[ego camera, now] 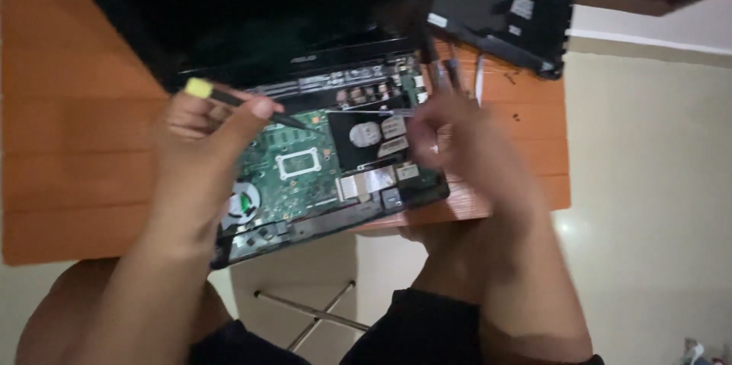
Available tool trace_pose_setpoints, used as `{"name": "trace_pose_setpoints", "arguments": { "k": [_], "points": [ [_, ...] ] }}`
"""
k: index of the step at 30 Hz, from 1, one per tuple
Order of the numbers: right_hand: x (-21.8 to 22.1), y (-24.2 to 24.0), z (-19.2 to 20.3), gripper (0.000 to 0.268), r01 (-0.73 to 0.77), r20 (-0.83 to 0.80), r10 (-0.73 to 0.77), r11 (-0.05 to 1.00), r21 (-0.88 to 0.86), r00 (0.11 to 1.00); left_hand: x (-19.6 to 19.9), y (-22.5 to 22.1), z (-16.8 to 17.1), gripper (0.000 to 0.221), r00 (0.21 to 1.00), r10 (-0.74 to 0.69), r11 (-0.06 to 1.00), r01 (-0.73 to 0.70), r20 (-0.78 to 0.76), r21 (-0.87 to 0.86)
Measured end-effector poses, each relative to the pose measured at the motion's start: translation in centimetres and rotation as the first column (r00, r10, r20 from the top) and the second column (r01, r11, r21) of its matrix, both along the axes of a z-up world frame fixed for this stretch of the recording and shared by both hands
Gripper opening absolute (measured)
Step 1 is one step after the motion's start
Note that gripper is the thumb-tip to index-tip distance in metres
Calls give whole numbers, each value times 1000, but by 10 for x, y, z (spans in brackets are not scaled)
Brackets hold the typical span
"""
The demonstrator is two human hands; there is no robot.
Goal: Reinstalling internal components such as ribbon cables and screws into a laptop motherboard during a repair process.
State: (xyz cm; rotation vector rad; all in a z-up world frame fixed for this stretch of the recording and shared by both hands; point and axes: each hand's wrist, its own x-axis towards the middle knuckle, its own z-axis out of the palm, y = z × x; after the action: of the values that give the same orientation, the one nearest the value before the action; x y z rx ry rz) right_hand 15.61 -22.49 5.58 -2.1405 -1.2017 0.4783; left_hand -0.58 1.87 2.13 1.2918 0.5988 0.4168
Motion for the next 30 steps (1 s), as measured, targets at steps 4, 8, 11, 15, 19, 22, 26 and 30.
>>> {"name": "trace_pose_setpoints", "arguments": {
  "k": [4,8,11,15,19,22,26,30],
  "points": [
    [71,-97,-39,15,534,101,-564,816,221,820,2,3,-8,6,998,2,997,3,63,-72],
    [92,-128,-78,11,875,-140,-863,479,70,484,5,2,3,7,998,59,991,-61,-17,-123],
    [94,-130,-87,12,910,-166,-912,395,-122,374,5,7,-9,8,997,75,981,-75,-7,-181],
    [90,-115,-67,19,872,-133,-915,403,-277,381,5,14,-13,6,990,141,967,-142,-17,-213],
    [91,-112,-60,17,855,-138,-921,389,-343,364,6,8,-10,13,984,170,943,-179,-56,-279],
    [92,-113,-62,13,838,-173,-899,438,-326,402,7,9,-23,13,986,167,941,-163,-10,-296],
    [92,-108,-53,11,833,-132,-920,390,-394,368,8,8,-24,21,990,141,945,-138,-9,-296],
    [95,-112,-58,16,815,-114,-914,400,-419,390,8,13,-38,18,989,147,939,-133,20,-316]
  ]
}}
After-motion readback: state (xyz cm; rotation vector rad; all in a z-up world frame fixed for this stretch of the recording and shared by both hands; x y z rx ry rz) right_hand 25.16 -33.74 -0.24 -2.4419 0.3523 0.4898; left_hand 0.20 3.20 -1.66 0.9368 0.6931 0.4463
